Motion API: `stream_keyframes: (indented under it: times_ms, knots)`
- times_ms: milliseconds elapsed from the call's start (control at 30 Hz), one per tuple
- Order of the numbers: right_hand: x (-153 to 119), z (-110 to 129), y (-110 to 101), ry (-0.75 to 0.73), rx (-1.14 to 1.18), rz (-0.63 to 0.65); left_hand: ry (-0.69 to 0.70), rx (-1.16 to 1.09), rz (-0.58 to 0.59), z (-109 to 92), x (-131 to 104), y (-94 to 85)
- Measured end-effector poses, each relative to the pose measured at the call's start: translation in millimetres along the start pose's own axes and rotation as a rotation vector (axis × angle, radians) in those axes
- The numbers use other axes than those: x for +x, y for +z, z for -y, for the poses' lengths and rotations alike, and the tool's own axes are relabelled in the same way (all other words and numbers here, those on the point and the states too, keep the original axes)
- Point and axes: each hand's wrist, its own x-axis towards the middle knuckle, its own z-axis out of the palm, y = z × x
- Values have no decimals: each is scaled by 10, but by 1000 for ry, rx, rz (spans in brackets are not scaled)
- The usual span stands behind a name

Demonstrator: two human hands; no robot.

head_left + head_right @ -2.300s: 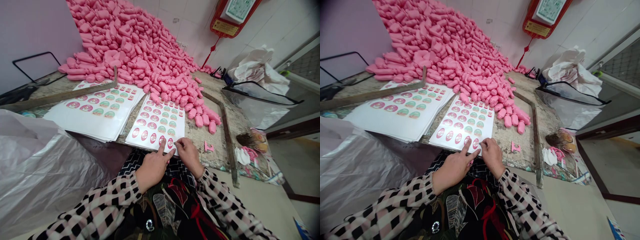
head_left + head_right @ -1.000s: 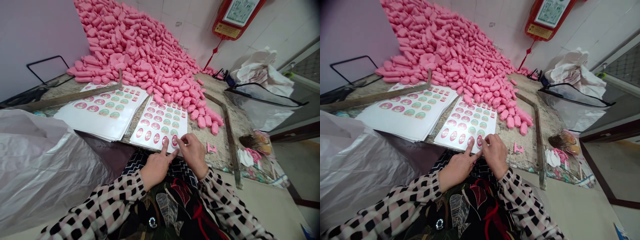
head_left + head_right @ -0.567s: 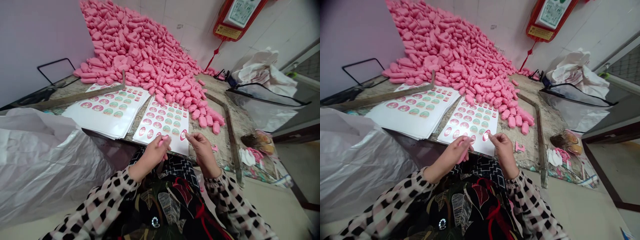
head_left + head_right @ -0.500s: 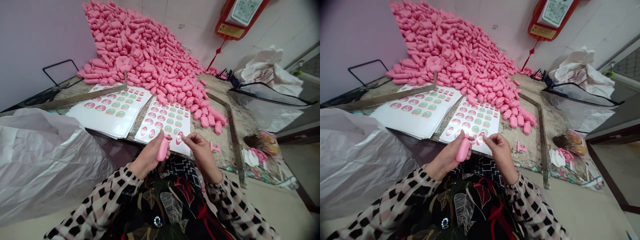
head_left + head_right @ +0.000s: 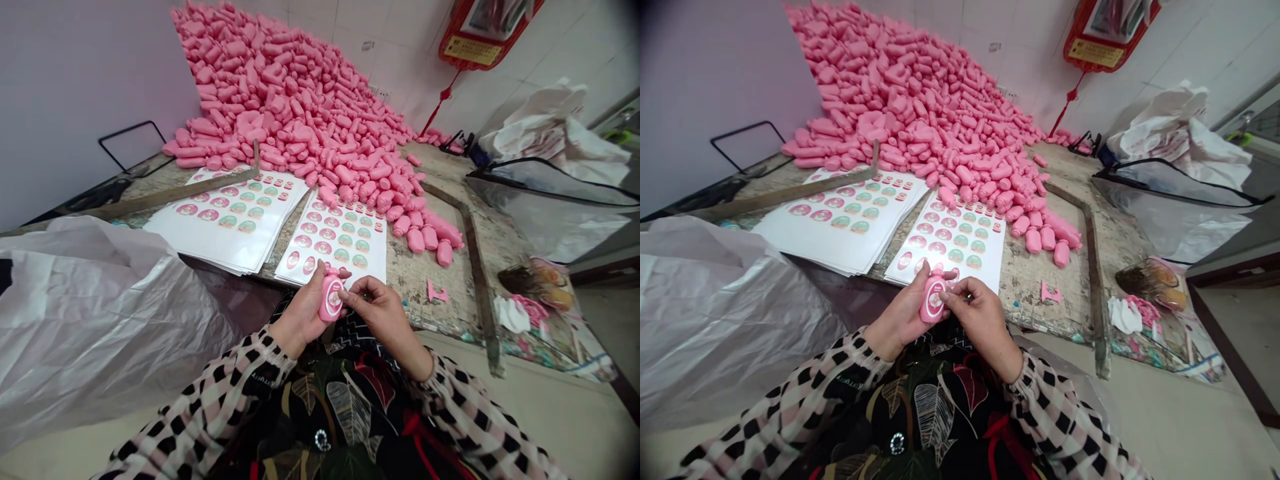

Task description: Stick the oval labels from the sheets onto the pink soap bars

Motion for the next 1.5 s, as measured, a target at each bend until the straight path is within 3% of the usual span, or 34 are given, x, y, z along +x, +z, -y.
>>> stream_keyframes:
  times_ms: [333,400,567,633,700,867,933,1067,1233,1367,1500]
  knots:
    - [10,-26,15,15,-17,42,6,33,-21,-4,-12,27]
    - [-10,-17,8,-20,-153,24,12,40,-20,-4,-16,31]
    - [-91,68,-38,-266,-796,-108,2,-10,0,-24,-28,36]
    - [-86,80,-61,-250,-862,-145,-5,1,8,-35,-31,40]
    - [-53,65,-72,-133,-711,-123,-3,45,1,-32,-33,48]
    - [15,-38,-21,203,142,171,-5,199,-63,60,-63,106]
    - [20,-77,-11,256,317,190,-12,272,-30,103,-89,129]
    - [18,-114,-53,269,452,31,41,404,146,154,-134,145]
    - [-74,-125,-159,217,486,70,131,590,264,207,-165,158]
    - [-225,-163,-238,141,398,42,127,688,266,295,-195,209]
    - [-335,-190,-199,105,381,-51,131,750,160,378,-181,269]
